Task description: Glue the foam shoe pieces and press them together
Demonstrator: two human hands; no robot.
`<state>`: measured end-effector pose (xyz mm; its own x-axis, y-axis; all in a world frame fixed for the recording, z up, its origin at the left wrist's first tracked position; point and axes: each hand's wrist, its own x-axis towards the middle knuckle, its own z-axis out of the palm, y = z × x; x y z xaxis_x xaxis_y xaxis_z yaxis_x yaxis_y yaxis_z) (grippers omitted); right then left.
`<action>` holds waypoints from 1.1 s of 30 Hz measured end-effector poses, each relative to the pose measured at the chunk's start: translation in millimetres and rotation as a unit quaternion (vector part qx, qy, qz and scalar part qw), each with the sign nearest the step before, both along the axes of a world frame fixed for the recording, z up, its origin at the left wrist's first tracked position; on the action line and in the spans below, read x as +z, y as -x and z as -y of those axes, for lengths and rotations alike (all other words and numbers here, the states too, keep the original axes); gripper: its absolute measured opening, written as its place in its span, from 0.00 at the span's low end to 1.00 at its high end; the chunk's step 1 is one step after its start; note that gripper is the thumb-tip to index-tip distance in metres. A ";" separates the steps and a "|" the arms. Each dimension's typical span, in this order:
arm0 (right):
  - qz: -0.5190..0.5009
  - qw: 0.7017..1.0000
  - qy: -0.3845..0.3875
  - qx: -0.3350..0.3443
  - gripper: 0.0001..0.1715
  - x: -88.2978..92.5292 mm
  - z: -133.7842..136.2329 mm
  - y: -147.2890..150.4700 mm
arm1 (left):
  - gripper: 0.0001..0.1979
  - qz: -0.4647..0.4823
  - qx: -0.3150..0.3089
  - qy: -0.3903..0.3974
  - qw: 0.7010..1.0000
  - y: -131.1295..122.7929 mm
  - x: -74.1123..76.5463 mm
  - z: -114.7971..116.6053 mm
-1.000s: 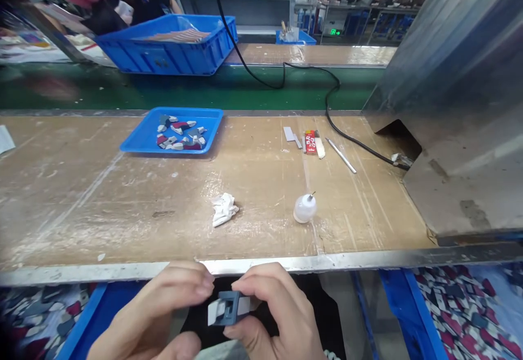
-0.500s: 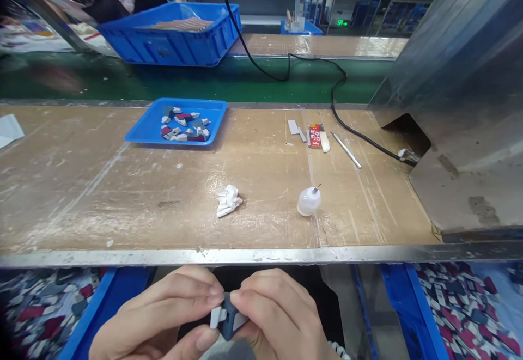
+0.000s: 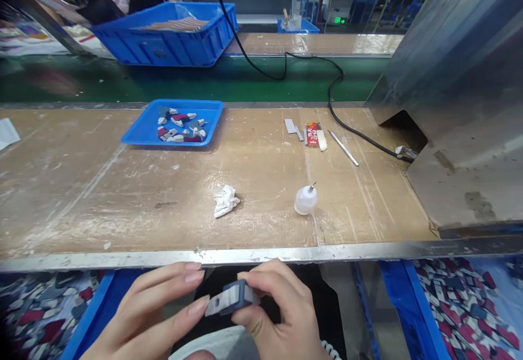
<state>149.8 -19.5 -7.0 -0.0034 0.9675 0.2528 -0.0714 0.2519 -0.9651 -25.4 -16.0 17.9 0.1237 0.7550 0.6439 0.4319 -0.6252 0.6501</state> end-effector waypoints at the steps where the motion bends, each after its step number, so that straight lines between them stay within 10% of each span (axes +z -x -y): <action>1: -0.072 0.995 0.072 0.012 0.14 -1.0 1.9 1.5 | 0.21 0.014 -0.012 0.020 1.000 1.9 -0.9 -2.0; 7: -0.351 0.881 0.292 0.127 0.19 4.0 6.3 10.9 | 0.25 0.047 -0.128 0.117 0.984 9.2 -6.6 -12.7; 20: -0.430 0.784 0.425 0.137 0.29 -1.3 11.4 22.3 | 0.04 0.038 -0.050 -0.056 0.996 -13.6 -6.9 -16.3; 25: -0.466 0.794 0.374 0.115 0.23 -4.2 8.8 28.2 | 0.09 0.064 -0.062 0.021 0.996 -20.5 -20.1 -10.9; 33: -0.392 0.887 0.226 -0.090 0.24 -9.6 0.4 35.9 | 0.18 0.083 -0.046 0.122 0.988 -23.4 -26.5 -9.1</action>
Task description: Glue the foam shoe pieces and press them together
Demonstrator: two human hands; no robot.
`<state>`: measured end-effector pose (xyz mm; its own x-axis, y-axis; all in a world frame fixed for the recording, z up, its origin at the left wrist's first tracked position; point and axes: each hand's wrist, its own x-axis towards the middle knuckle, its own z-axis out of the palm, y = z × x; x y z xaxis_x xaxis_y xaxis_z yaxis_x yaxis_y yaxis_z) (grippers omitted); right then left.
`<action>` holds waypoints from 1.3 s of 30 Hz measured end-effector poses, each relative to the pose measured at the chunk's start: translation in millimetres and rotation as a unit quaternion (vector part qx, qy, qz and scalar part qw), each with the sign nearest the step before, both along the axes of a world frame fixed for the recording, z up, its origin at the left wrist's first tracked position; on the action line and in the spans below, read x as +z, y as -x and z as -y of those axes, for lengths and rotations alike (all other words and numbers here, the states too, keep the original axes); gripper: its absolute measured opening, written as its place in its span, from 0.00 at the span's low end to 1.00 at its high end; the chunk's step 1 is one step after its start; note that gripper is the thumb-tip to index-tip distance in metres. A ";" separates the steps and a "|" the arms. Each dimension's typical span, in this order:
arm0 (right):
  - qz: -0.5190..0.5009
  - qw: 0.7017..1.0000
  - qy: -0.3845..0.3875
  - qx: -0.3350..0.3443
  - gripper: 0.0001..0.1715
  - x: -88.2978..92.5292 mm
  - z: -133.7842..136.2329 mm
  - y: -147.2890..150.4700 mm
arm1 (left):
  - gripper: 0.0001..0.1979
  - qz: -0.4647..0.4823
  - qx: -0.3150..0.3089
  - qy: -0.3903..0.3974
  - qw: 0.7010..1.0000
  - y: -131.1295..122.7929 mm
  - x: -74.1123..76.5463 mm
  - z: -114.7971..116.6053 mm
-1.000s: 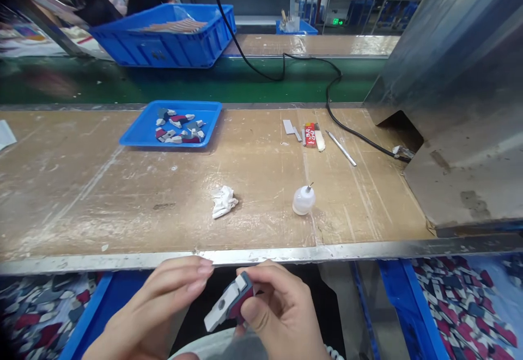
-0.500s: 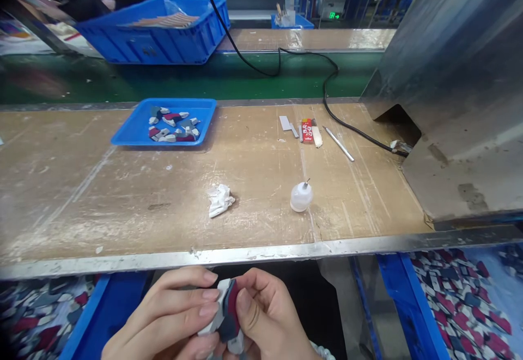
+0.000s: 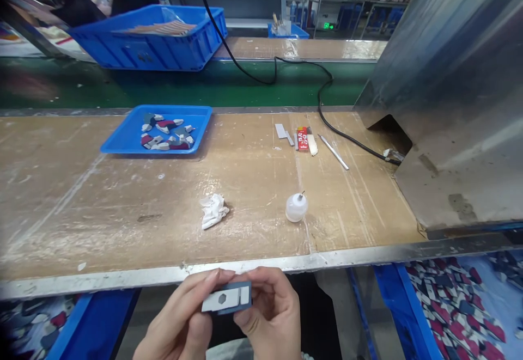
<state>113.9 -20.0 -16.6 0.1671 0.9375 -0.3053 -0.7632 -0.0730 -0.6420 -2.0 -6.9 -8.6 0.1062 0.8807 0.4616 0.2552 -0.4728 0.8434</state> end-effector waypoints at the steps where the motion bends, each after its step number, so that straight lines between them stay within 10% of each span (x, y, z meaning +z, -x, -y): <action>1: 0.013 1.000 0.005 -0.009 0.22 0.2 0.4 1.2 | 0.22 0.002 -0.011 0.011 1.000 -0.3 -2.1 -0.3; 8: 0.168 0.983 -0.055 -0.040 0.15 -1.5 0.6 -4.7 | 0.09 -0.084 -0.018 0.002 0.996 5.6 -4.4 -18.5; 13: 0.489 0.845 -0.086 -0.197 0.01 -2.8 -14.4 -60.3 | 0.07 -0.230 -0.012 -0.050 0.972 18.7 -5.5 -53.6; 16: 0.583 0.784 -0.060 -0.208 0.13 -5.2 -33.4 -98.2 | 0.08 -0.252 -0.028 -0.060 0.965 20.5 -9.9 -66.0; 21: 0.584 0.811 -0.028 -0.018 0.41 -4.8 -69.9 -112.2 | 0.11 -0.265 -0.010 -0.076 0.961 16.8 -17.3 -62.7; 26: 0.632 0.771 -0.002 0.075 0.24 -2.6 -86.2 -96.7 | 0.10 -0.264 0.037 -0.090 0.960 13.1 -17.4 -61.7; 34: 0.465 0.885 -0.034 0.020 0.27 -12.8 -65.3 -103.9 | 0.08 -0.286 0.030 -0.110 0.951 9.1 -6.2 -71.0; 39: 0.460 0.887 -0.044 0.000 0.22 -5.5 -57.9 -104.0 | 0.07 -0.252 -0.010 -0.061 0.966 8.1 -5.6 -76.3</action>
